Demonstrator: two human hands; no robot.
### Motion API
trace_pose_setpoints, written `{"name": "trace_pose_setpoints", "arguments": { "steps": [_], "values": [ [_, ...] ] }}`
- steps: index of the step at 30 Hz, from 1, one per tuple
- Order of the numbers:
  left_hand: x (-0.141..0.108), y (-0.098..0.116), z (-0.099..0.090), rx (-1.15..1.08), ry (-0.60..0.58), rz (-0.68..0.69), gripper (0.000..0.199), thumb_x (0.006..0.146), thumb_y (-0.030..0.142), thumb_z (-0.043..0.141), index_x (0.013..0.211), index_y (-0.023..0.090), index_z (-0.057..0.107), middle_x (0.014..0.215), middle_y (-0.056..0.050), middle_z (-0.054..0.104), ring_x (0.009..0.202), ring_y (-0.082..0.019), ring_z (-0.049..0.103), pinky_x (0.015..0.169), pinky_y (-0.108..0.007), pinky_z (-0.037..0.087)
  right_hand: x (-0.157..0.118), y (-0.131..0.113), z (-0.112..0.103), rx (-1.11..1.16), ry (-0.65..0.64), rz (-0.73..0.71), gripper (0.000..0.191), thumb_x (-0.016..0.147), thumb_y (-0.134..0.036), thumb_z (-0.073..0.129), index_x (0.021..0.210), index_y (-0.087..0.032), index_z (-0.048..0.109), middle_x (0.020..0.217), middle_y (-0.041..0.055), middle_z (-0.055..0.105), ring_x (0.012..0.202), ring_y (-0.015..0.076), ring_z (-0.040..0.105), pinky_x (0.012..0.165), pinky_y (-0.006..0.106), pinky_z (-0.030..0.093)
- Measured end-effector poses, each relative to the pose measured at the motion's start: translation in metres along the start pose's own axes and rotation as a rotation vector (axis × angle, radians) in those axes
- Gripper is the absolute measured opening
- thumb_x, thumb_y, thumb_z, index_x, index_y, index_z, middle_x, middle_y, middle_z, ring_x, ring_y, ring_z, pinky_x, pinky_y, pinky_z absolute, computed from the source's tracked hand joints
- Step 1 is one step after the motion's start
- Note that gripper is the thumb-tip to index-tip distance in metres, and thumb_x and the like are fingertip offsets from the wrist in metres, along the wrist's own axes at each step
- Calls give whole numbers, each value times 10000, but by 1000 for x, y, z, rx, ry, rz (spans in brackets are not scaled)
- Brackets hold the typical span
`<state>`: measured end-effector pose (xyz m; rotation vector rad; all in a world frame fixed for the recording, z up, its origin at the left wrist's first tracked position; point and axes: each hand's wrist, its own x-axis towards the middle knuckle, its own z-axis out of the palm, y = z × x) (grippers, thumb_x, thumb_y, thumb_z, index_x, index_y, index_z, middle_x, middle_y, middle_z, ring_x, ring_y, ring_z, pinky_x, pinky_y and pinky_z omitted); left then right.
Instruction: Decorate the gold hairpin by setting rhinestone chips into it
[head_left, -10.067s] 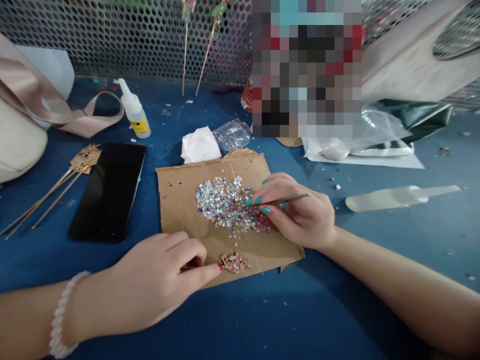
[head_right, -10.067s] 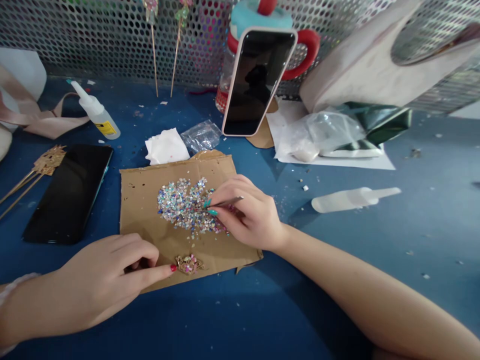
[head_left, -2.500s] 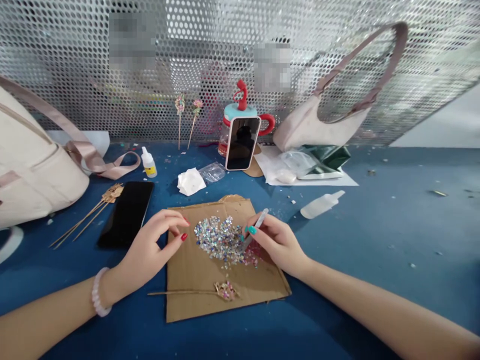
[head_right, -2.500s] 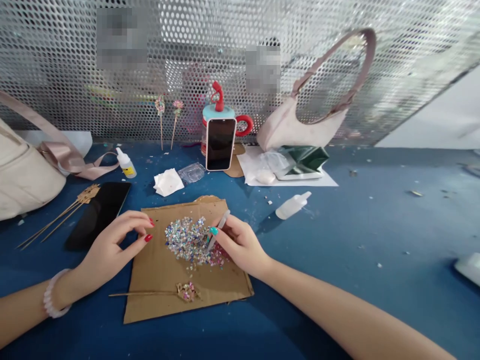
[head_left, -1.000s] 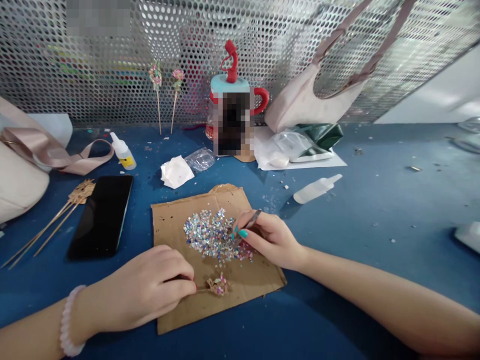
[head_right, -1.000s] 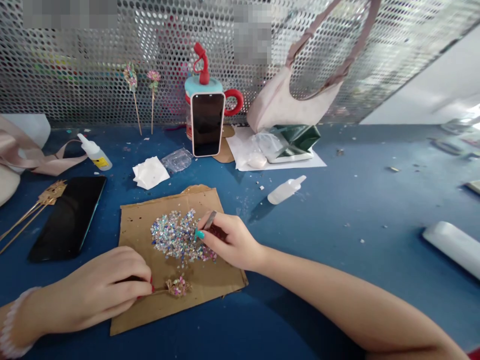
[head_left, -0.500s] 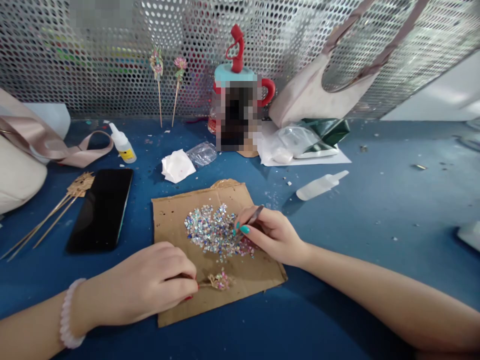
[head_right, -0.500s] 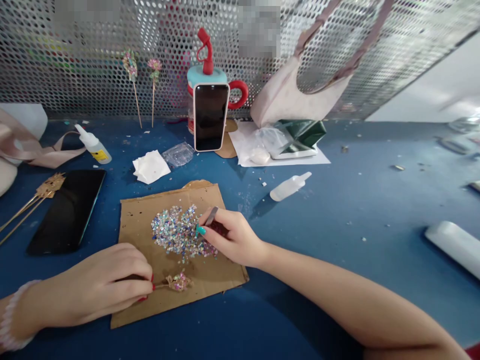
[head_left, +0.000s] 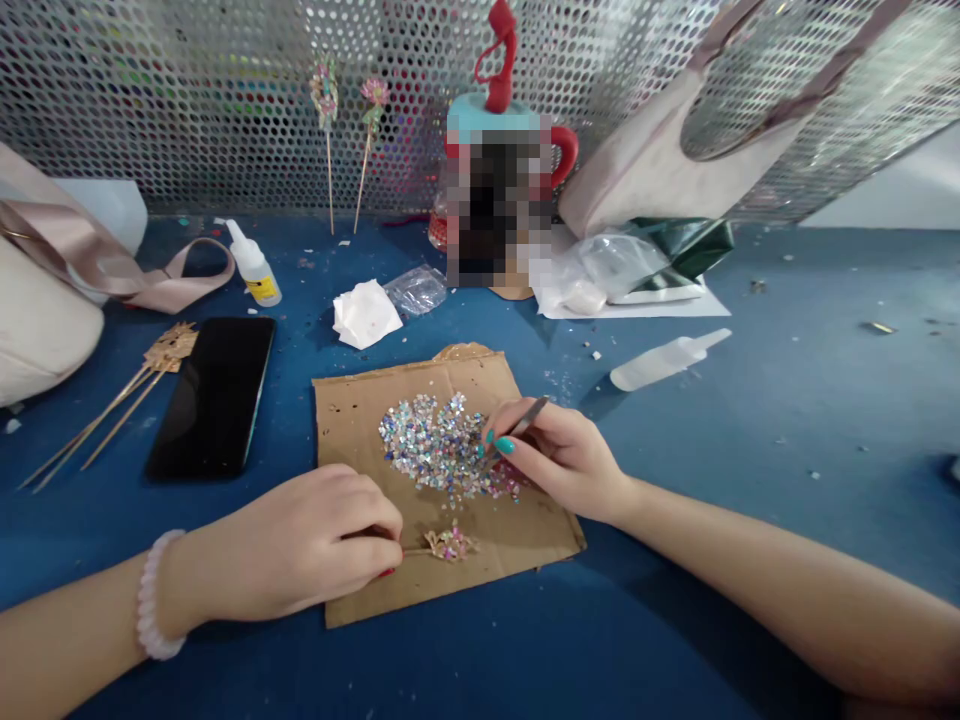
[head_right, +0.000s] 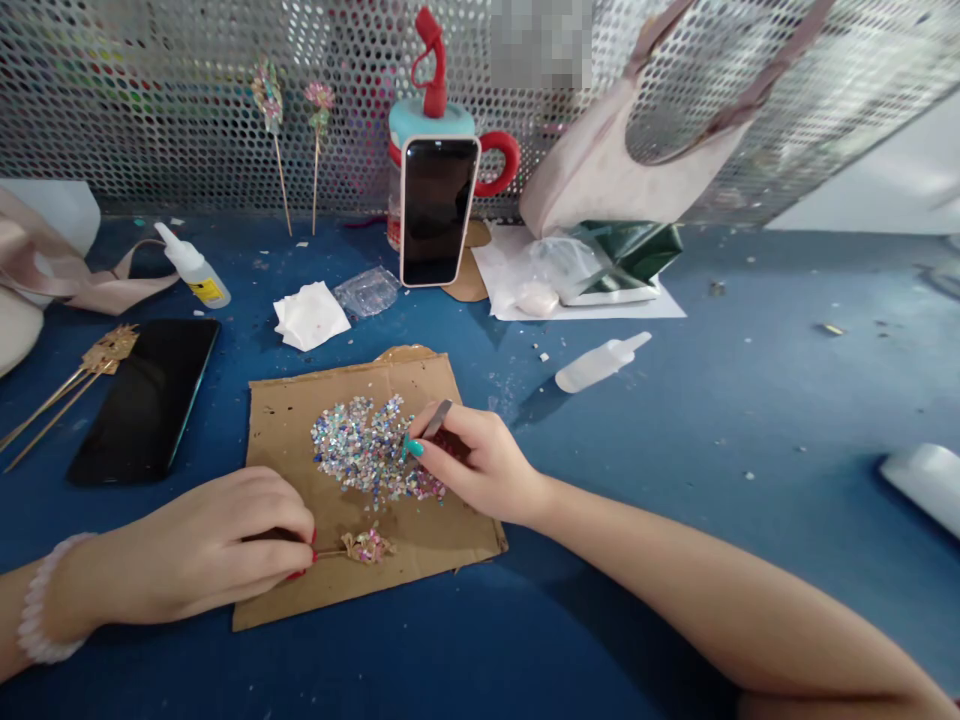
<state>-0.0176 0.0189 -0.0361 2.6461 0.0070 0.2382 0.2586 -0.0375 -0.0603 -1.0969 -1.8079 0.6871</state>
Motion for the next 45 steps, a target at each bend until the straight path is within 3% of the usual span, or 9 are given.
{"name": "trace_pose_setpoints", "arguments": {
  "steps": [7,18,26,36,45],
  "values": [
    [2,0,-2,-8,-6,-9,202,925,105,416,989,164,599,969,-57,628,813,-161,515,743,-287,396,-1,1,-1,-20,8,-15,59,891,-191,530,850,-204,570,696,12,624,736,141,638,605,247,527],
    [2,0,-3,-58,4,-28,178,928,107,431,967,158,597,966,-54,622,822,-164,517,745,-298,400,-1,2,-1,-27,12,-23,68,894,-179,526,853,-204,574,713,11,633,697,130,630,600,258,525],
    [2,-1,-3,-51,3,-24,184,926,106,429,973,163,598,960,-58,628,814,-162,517,739,-296,406,-1,5,0,-31,32,-101,89,884,-131,528,880,-196,588,772,29,643,745,145,651,656,300,548],
    [1,-1,-1,-44,3,-16,181,925,98,430,977,159,593,969,-54,627,834,-161,514,758,-294,399,2,-3,-5,-78,-58,-297,46,865,-149,601,900,-173,584,748,64,674,731,157,661,654,320,565],
    [2,-3,-2,-43,8,-15,183,919,91,437,986,165,592,986,-52,639,862,-160,528,771,-296,403,3,-8,-9,-90,-167,-383,132,886,-147,469,959,-229,542,718,41,648,696,148,647,642,329,555]
  ]
}}
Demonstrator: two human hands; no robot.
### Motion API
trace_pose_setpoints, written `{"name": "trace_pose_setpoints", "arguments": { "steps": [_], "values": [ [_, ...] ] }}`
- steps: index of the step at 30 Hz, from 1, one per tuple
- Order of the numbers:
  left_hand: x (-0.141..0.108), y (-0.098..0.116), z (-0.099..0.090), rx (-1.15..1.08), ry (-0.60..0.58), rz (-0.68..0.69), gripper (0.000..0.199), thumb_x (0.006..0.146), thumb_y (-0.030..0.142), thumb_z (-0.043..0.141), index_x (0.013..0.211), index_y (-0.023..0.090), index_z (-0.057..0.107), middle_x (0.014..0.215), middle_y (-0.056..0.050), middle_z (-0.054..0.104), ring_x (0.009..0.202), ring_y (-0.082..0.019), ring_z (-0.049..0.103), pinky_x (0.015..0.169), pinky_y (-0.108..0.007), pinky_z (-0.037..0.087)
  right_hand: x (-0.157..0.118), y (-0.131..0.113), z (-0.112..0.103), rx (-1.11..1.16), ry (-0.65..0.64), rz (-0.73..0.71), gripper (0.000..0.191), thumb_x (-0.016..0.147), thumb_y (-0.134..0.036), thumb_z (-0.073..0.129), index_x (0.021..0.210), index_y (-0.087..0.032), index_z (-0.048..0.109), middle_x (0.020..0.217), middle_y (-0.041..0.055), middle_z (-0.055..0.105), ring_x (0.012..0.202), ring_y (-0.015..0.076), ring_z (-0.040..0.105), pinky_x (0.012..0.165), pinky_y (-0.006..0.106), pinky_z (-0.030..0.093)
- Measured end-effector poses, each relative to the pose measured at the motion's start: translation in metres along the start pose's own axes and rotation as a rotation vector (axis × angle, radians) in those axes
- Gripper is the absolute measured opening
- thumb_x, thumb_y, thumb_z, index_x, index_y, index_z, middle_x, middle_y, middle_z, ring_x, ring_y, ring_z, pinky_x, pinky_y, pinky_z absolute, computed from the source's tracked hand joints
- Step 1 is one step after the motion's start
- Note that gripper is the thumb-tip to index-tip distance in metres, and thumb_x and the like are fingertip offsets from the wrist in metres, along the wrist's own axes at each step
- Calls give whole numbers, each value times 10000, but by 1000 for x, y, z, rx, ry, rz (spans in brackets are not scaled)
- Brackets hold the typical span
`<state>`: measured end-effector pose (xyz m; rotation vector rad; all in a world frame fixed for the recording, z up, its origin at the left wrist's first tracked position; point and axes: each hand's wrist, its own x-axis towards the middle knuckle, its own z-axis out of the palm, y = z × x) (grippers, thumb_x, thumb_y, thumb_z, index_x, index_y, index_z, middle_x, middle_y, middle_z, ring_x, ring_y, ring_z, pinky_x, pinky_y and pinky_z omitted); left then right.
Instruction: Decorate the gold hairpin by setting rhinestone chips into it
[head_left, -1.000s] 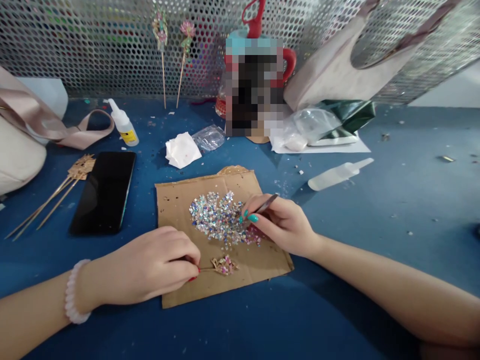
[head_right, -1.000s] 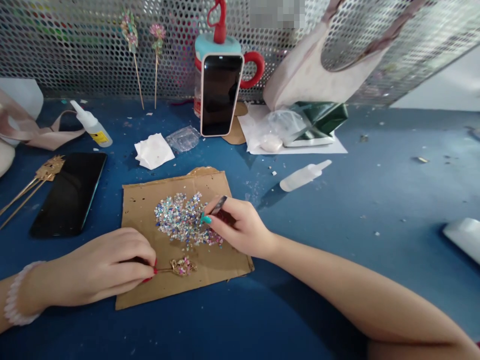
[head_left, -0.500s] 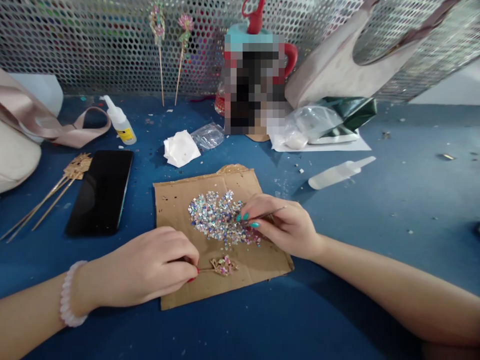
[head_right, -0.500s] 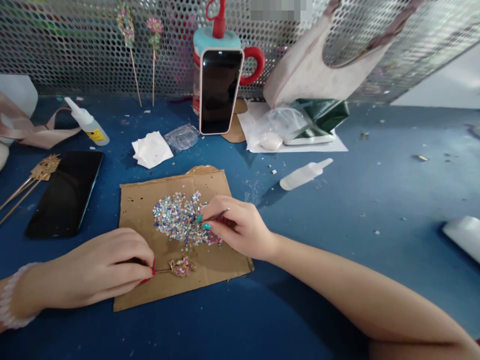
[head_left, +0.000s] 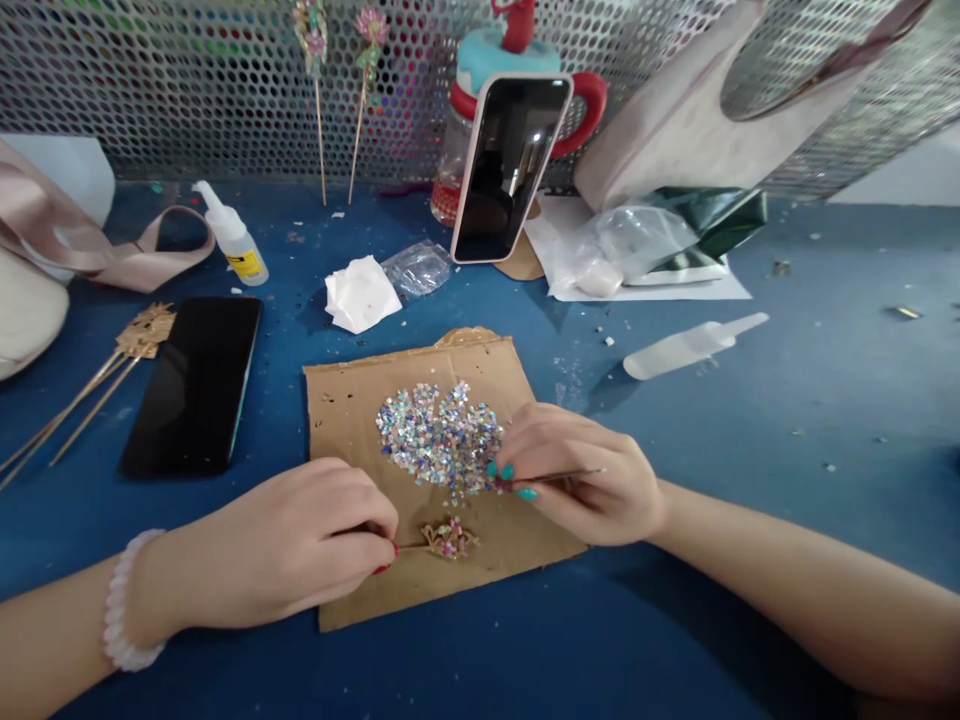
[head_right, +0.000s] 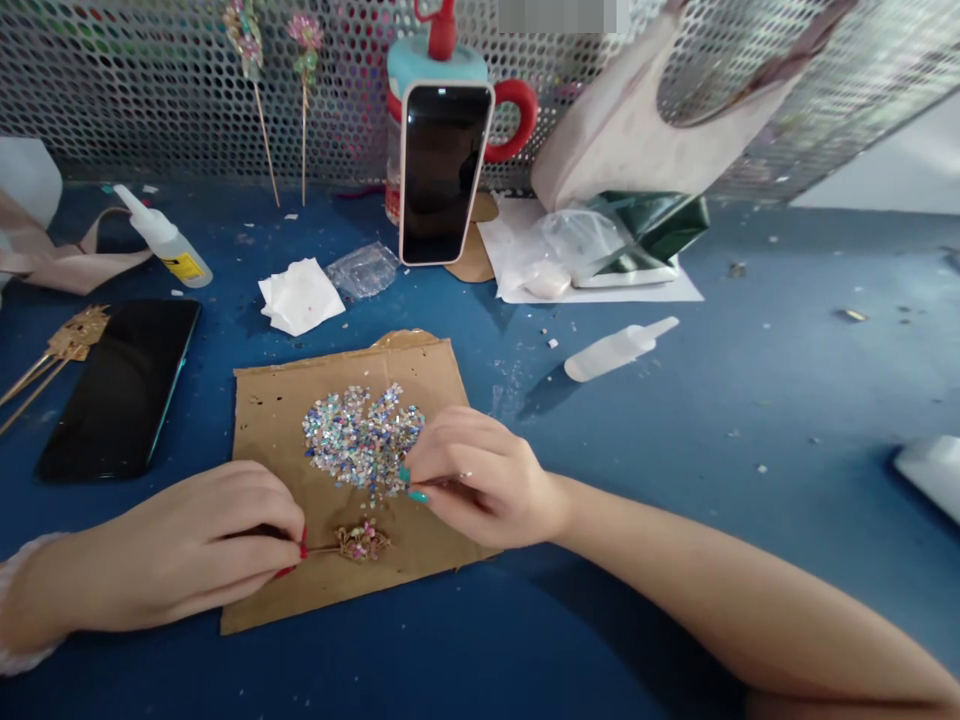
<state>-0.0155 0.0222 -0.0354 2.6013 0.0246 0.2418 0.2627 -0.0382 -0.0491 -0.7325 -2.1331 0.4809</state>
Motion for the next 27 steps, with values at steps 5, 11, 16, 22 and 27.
{"name": "trace_pose_setpoints", "arguments": {
  "steps": [5,11,16,22,27],
  "values": [
    [0,1,-1,-5,1,1,182,912,90,441,980,165,592,975,-52,638,847,-158,533,765,-290,407,0,1,-1,-24,8,-7,170,848,-92,477,957,-208,537,707,55,650,686,158,647,642,339,557],
    [1,1,-1,-11,1,-4,182,916,96,436,971,166,595,965,-51,638,839,-160,532,763,-286,407,-1,1,-1,-33,42,5,160,866,-109,470,966,-212,541,714,52,643,695,160,648,621,336,559],
    [0,1,0,-16,3,2,184,920,98,432,978,166,594,969,-53,635,838,-161,528,764,-291,407,-2,1,1,-59,78,35,132,874,-101,474,929,-194,549,709,56,642,690,164,645,610,339,560],
    [-2,1,0,-8,-12,-9,184,929,117,425,981,175,592,970,-54,636,830,-163,531,753,-292,415,-1,0,3,-39,75,14,94,900,-138,478,918,-186,557,704,54,645,678,160,642,615,339,560],
    [-1,1,-1,-11,14,-7,183,920,112,434,968,176,598,951,-56,633,813,-157,536,731,-286,424,-1,1,3,-65,93,26,143,877,-94,472,927,-193,561,721,48,641,698,163,640,618,335,562]
  ]
}}
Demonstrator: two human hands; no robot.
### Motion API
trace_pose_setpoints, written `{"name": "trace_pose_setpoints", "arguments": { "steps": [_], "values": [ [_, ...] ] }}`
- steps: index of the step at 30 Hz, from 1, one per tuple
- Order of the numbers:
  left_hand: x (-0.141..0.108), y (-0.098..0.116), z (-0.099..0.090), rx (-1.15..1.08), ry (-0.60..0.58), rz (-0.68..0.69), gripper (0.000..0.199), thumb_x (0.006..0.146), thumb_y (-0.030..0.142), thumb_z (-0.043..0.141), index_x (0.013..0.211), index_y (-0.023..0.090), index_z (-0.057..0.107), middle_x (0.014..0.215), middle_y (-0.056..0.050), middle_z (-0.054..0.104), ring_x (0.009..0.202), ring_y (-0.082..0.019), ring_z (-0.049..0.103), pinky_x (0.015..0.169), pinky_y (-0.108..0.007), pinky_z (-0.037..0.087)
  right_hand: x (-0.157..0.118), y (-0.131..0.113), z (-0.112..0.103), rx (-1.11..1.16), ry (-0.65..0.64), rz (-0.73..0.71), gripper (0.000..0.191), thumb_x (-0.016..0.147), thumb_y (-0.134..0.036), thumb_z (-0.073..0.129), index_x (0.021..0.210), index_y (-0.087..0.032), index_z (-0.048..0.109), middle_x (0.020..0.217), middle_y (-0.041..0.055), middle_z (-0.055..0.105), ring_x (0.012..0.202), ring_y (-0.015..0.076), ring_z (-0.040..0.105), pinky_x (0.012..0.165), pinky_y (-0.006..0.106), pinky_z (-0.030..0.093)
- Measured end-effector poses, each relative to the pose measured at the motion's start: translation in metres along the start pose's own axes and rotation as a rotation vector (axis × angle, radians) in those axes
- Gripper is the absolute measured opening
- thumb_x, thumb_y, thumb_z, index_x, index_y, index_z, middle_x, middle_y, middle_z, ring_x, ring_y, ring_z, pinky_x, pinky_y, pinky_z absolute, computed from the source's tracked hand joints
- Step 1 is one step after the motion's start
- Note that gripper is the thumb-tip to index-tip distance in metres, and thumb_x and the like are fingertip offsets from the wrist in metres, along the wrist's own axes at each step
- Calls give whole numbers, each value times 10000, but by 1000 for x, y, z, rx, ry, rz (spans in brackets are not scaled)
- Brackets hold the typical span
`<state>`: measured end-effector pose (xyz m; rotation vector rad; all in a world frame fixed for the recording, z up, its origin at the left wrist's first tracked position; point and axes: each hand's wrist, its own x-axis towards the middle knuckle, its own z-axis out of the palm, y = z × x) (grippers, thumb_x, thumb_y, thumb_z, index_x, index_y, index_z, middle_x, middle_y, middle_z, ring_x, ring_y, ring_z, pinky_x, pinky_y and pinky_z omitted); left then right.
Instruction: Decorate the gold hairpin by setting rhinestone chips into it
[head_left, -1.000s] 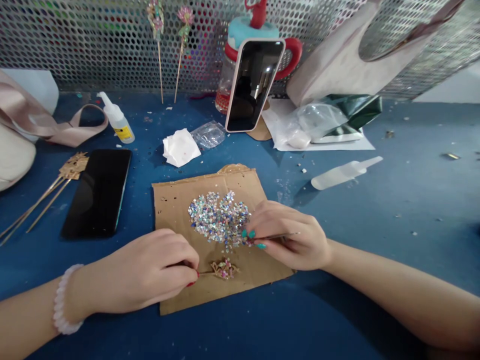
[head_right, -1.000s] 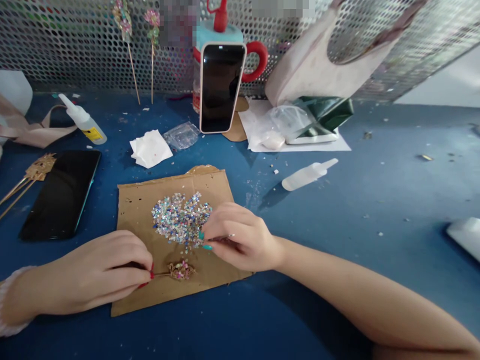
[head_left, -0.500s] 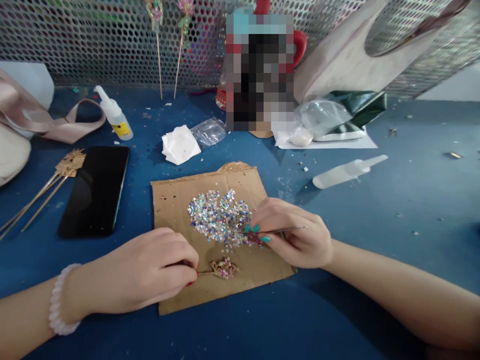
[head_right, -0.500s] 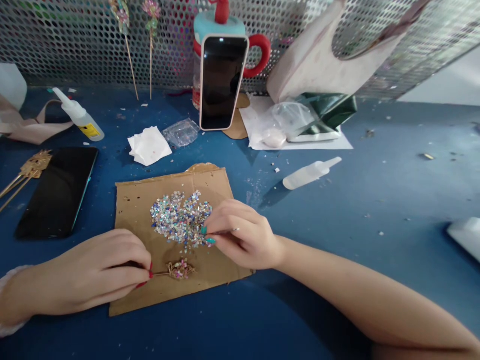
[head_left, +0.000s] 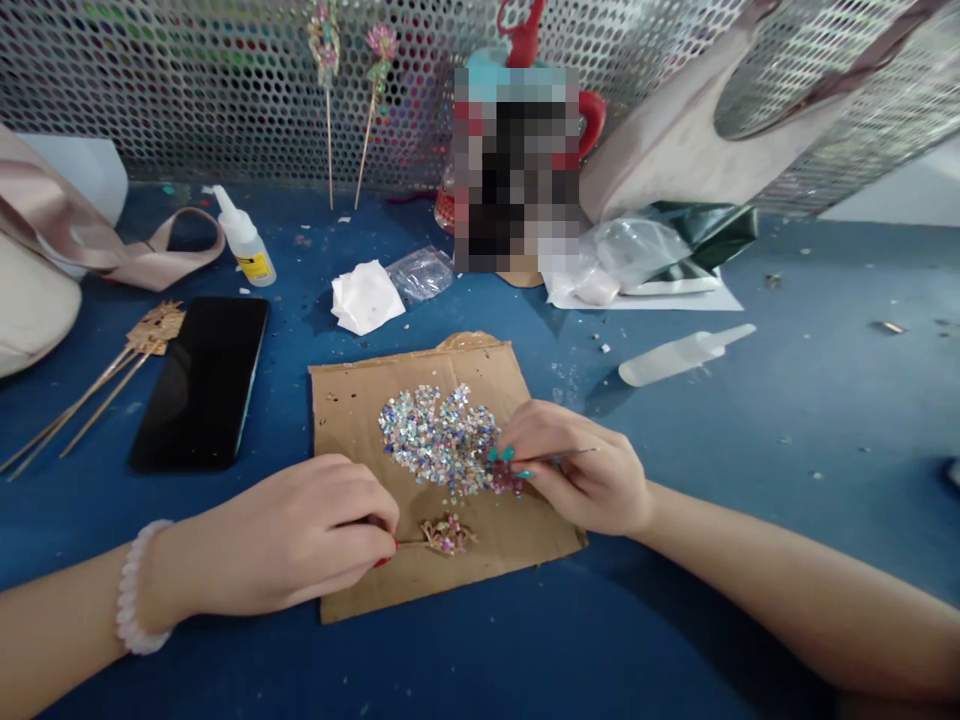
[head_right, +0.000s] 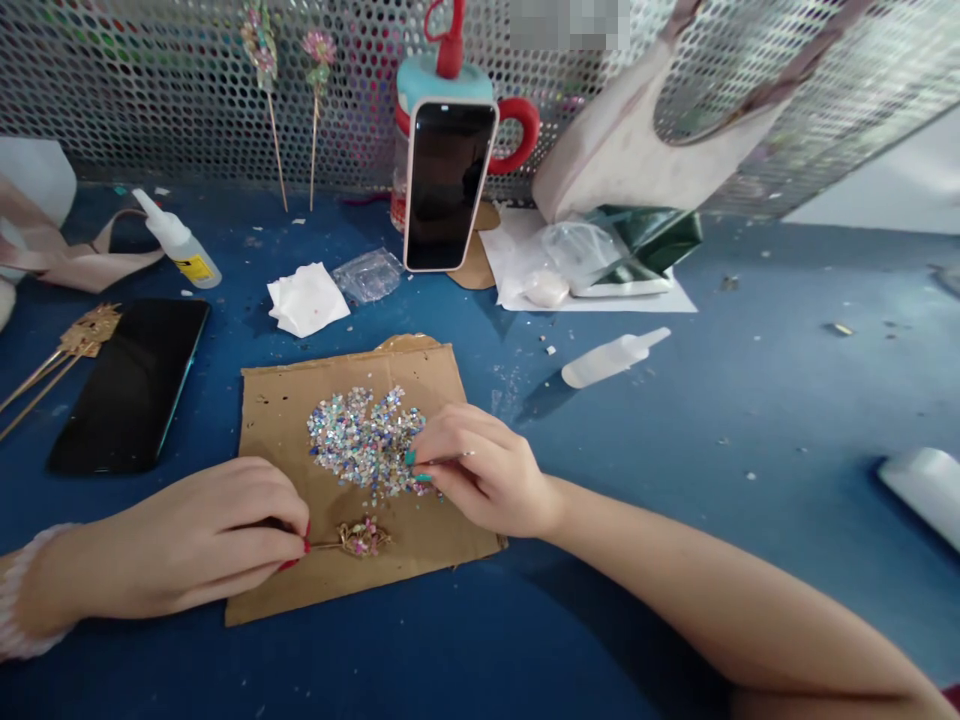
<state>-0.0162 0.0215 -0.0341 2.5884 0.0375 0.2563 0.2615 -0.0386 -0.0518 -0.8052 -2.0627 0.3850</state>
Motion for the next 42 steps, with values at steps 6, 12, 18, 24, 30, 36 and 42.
{"name": "trace_pose_setpoints", "arguments": {
  "steps": [6,12,18,24,30,36,42],
  "values": [
    [-1,0,1,-3,-10,-1,171,923,114,442,973,164,597,964,-64,631,819,-167,533,738,-299,424,-1,1,2,-13,2,-35,118,889,-107,478,931,-184,556,725,56,640,693,164,633,612,334,551],
    [-1,1,2,11,3,2,172,925,112,448,979,159,605,970,-68,633,822,-167,535,736,-308,436,0,1,4,-24,2,-59,114,901,-113,466,934,-180,552,716,53,634,689,160,640,610,326,547],
    [-1,2,1,21,9,5,172,927,114,444,957,152,610,960,-68,637,814,-166,537,723,-307,441,-1,1,4,-39,8,-68,94,909,-122,471,915,-172,551,716,59,641,689,159,636,614,327,547],
    [-1,2,2,27,24,10,168,924,113,452,954,155,612,956,-62,636,810,-159,534,727,-299,439,-1,1,6,-50,13,-74,95,915,-121,469,890,-162,551,714,61,645,692,153,632,618,323,546],
    [-1,3,2,38,27,11,161,920,113,459,938,151,614,947,-60,636,813,-160,536,728,-302,438,0,0,5,-46,10,-73,101,909,-106,465,882,-155,549,706,64,642,689,154,628,616,321,541],
    [0,2,1,41,34,18,162,921,113,458,941,155,613,945,-59,637,804,-159,536,725,-297,437,-2,0,5,-44,9,-72,106,899,-92,462,885,-154,546,713,65,641,693,155,627,618,325,539],
    [-1,3,1,36,34,17,168,930,120,447,937,153,611,947,-56,635,798,-156,531,722,-297,432,-4,2,6,-47,12,-87,113,889,-81,465,900,-155,549,727,61,642,702,159,627,626,340,538]
  ]
}}
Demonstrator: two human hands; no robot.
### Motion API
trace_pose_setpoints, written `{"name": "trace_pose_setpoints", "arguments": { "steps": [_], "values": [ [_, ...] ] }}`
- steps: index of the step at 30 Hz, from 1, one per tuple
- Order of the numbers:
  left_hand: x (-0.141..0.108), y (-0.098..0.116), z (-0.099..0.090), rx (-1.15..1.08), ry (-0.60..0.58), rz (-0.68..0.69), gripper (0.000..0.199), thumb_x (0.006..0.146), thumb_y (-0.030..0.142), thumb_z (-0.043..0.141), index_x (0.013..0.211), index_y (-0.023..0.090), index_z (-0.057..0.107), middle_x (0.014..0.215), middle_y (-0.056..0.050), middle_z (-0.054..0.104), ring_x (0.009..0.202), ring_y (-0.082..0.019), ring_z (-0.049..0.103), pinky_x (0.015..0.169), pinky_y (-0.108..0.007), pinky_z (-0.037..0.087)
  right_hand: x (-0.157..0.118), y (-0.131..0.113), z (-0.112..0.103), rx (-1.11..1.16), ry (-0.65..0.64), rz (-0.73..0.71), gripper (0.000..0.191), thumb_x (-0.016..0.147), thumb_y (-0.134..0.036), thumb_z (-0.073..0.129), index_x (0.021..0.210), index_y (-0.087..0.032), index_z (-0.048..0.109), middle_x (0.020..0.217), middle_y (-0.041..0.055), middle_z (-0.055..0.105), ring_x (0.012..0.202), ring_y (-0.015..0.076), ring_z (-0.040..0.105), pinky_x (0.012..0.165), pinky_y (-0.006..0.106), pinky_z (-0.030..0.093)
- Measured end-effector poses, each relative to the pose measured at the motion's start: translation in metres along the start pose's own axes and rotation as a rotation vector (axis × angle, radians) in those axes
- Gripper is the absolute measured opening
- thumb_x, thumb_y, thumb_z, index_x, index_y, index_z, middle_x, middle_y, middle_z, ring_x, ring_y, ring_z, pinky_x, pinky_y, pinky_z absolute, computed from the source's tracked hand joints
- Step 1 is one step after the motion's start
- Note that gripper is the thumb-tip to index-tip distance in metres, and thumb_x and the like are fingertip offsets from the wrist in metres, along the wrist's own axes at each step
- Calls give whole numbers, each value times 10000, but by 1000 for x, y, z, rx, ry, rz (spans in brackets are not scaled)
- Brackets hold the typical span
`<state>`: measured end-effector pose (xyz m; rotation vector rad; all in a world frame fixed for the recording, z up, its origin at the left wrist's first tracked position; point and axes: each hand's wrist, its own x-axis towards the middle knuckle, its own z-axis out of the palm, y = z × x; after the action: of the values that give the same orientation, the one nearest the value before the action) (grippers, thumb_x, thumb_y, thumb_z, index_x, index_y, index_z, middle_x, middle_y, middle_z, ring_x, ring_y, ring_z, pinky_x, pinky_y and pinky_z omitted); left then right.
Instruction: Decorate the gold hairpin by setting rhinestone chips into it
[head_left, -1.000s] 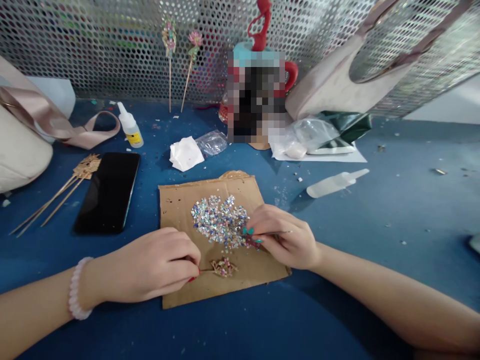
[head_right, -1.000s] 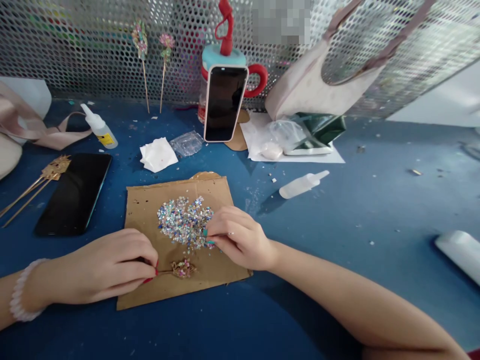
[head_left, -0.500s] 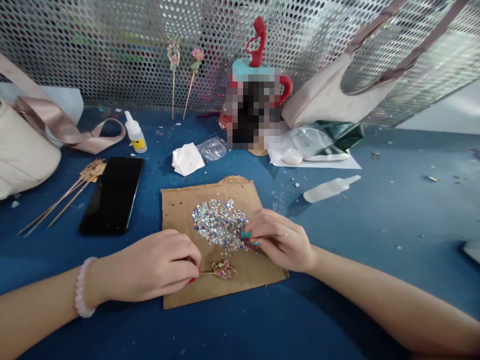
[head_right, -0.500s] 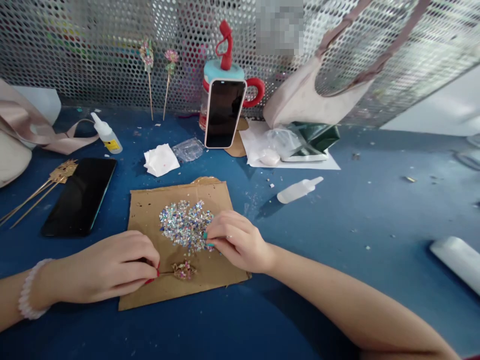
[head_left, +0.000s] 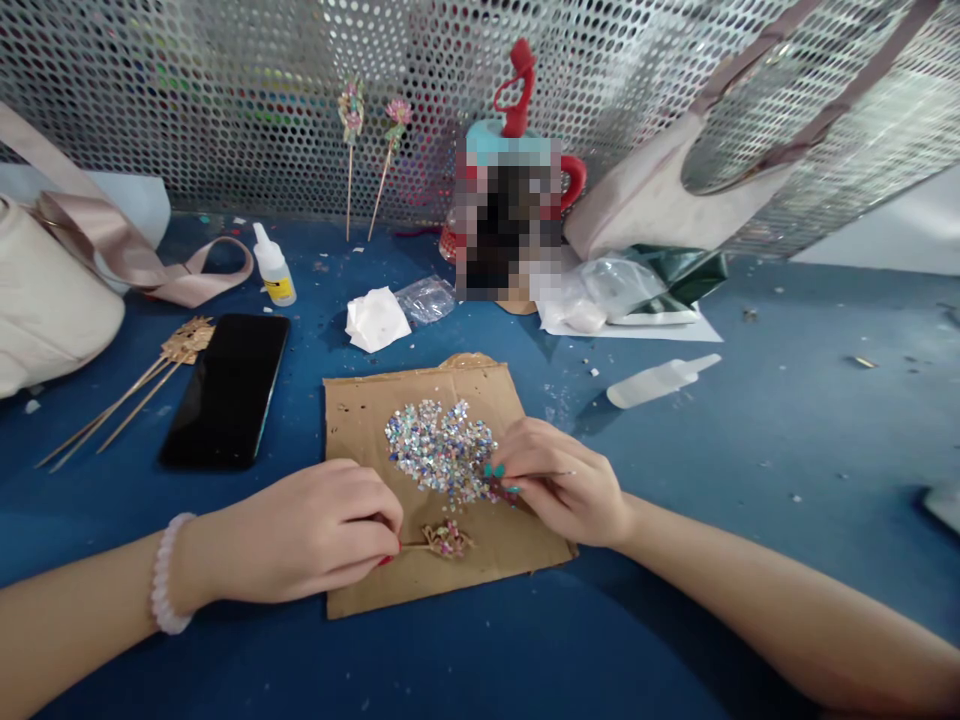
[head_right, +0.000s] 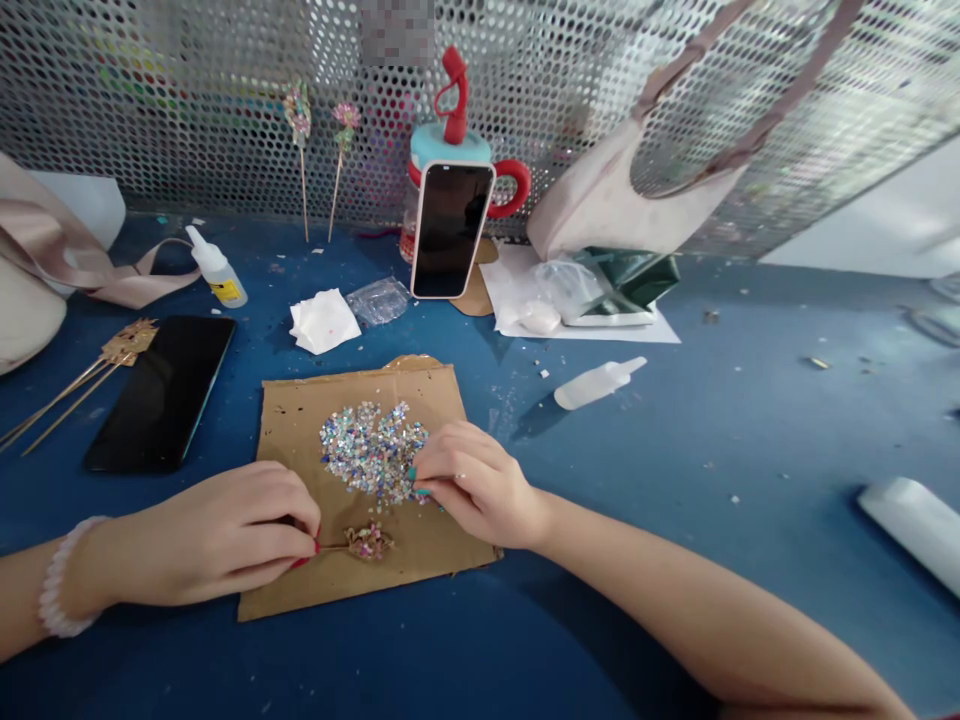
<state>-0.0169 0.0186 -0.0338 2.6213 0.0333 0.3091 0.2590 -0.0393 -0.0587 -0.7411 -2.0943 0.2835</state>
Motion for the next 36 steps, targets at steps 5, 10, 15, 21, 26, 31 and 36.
{"name": "trace_pose_setpoints", "arguments": {
  "steps": [5,10,15,21,26,31,36],
  "values": [
    [-1,0,0,-1,-7,-3,158,925,119,455,938,150,609,951,-53,630,802,-157,524,718,-299,424,1,0,0,-7,13,5,127,879,-68,468,906,-160,551,729,57,640,702,157,628,626,336,536],
    [-1,0,1,1,-9,-3,152,923,110,458,941,146,605,959,-52,625,813,-159,522,730,-301,419,1,0,-1,-23,10,24,136,875,-70,475,912,-171,558,734,54,647,705,159,624,631,336,538],
    [-1,0,1,-4,-12,-4,144,921,113,468,941,147,606,955,-49,623,805,-156,519,729,-299,415,1,0,-1,-28,5,15,114,893,-93,471,907,-167,557,734,61,649,699,156,622,634,334,539],
    [-1,-2,2,-6,-6,-2,148,920,113,465,944,150,606,959,-47,624,808,-154,521,733,-299,418,1,-1,0,-34,5,-1,104,905,-105,467,895,-161,554,733,63,648,699,154,624,632,332,539],
    [-2,-1,2,-9,-7,-9,151,920,114,461,938,156,605,957,-47,627,801,-153,524,727,-297,422,1,-1,0,-46,0,-6,96,903,-103,479,891,-158,556,733,62,653,698,154,631,633,331,543],
    [-1,0,1,-11,-10,-9,161,920,111,454,943,157,607,957,-55,633,802,-155,535,727,-297,430,2,-2,0,-47,2,-7,100,901,-104,480,900,-164,559,731,57,656,693,153,634,636,330,549],
    [1,0,1,-12,-8,-6,170,926,118,446,940,159,610,946,-61,638,796,-157,536,722,-301,438,2,-2,-1,-46,-1,-12,100,899,-97,482,900,-163,556,730,60,655,691,153,634,639,328,551]
  ]
}}
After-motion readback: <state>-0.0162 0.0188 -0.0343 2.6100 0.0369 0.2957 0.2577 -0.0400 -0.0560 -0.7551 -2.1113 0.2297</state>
